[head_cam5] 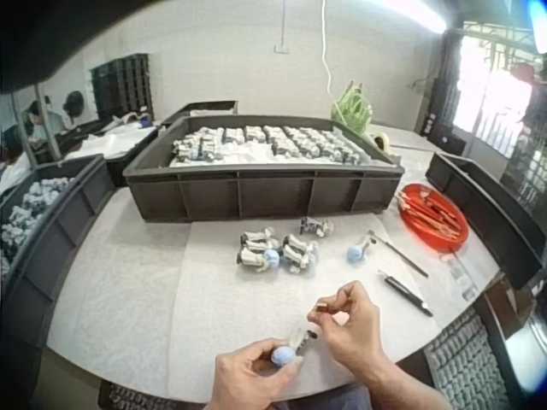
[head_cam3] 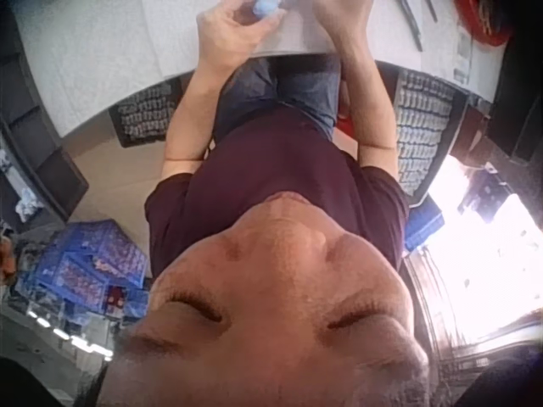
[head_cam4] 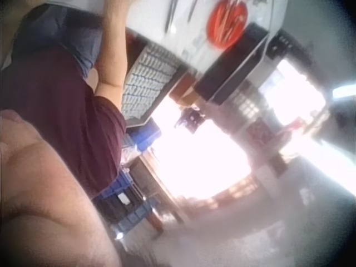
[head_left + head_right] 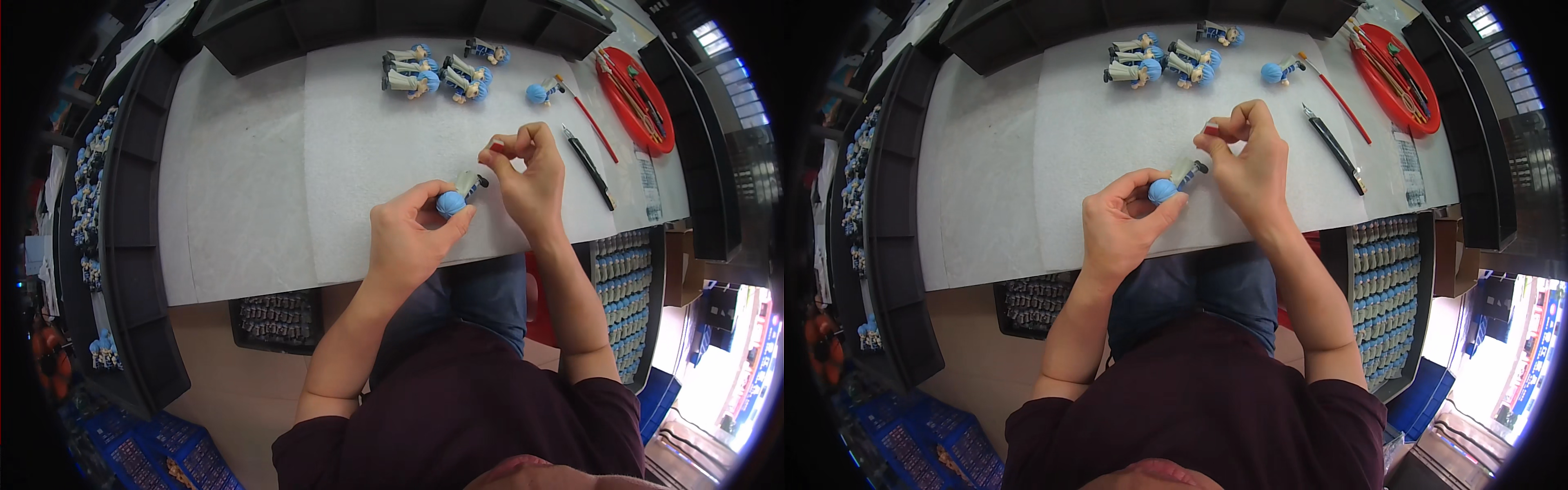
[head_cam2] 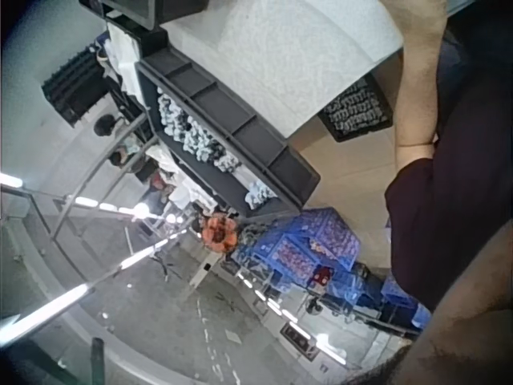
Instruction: The person assembles small blue and white figurines by hand, attaching heads to bodies and placing them into a tray. They also use a red tool to clean or adjust parts of the figurines.
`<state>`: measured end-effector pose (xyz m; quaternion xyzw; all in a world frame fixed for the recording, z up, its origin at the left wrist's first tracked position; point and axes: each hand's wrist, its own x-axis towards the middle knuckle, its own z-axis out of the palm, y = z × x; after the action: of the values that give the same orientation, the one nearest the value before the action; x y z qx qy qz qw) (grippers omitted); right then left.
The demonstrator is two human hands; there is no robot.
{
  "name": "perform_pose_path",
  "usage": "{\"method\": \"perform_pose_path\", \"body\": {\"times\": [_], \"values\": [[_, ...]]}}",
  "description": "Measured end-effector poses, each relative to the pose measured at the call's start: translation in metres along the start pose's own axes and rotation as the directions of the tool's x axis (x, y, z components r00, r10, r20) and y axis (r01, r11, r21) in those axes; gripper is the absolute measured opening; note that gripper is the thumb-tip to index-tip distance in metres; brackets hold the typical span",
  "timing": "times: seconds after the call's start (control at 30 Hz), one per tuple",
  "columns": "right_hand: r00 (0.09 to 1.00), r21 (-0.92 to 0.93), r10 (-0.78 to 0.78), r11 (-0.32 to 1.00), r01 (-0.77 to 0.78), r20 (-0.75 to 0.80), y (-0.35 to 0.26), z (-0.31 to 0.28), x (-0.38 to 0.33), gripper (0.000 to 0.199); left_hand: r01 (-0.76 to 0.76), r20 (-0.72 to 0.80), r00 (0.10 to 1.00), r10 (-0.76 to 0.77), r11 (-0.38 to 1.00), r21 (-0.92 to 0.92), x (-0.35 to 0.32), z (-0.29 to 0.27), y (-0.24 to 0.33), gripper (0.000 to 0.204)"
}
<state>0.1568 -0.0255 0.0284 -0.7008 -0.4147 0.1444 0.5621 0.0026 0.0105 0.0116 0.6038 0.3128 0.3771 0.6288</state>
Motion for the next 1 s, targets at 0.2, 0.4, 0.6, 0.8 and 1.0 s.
{"method": "perform_pose_path", "body": {"times": [0.2, 0.4, 0.6, 0.8, 1.0], "values": [[1.000, 0.023, 0.005, 1.000, -0.005, 0.024, 0.000, 0.005, 0.003, 0.029, 0.027, -0.019, 0.999, -0.026, 1.000, 0.014, 0.000, 0.004, 0.003, 0.019], [0.995, 0.054, -0.049, 0.998, 0.045, 0.084, -0.001, 0.003, -0.012, 0.030, 0.028, -0.014, 1.000, -0.028, 0.999, 0.021, -0.001, 0.002, 0.003, 0.018], [0.997, 0.095, -0.032, 0.995, 0.024, 0.077, 0.008, 0.004, -0.010, 0.032, 0.028, -0.019, 0.999, -0.027, 0.999, 0.035, -0.004, 0.002, 0.004, 0.018], [0.995, 0.131, -0.079, 0.989, 0.071, 0.064, 0.001, 0.003, -0.013, 0.032, 0.017, -0.016, 1.000, -0.017, 1.000, 0.017, 0.000, 0.002, 0.003, 0.018], [0.997, 0.052, -0.065, 0.997, 0.063, 0.039, -0.002, 0.003, -0.011, 0.030, 0.010, 0.012, 1.000, -0.010, 1.000, 0.018, -0.001, 0.000, 0.002, 0.019]]}}
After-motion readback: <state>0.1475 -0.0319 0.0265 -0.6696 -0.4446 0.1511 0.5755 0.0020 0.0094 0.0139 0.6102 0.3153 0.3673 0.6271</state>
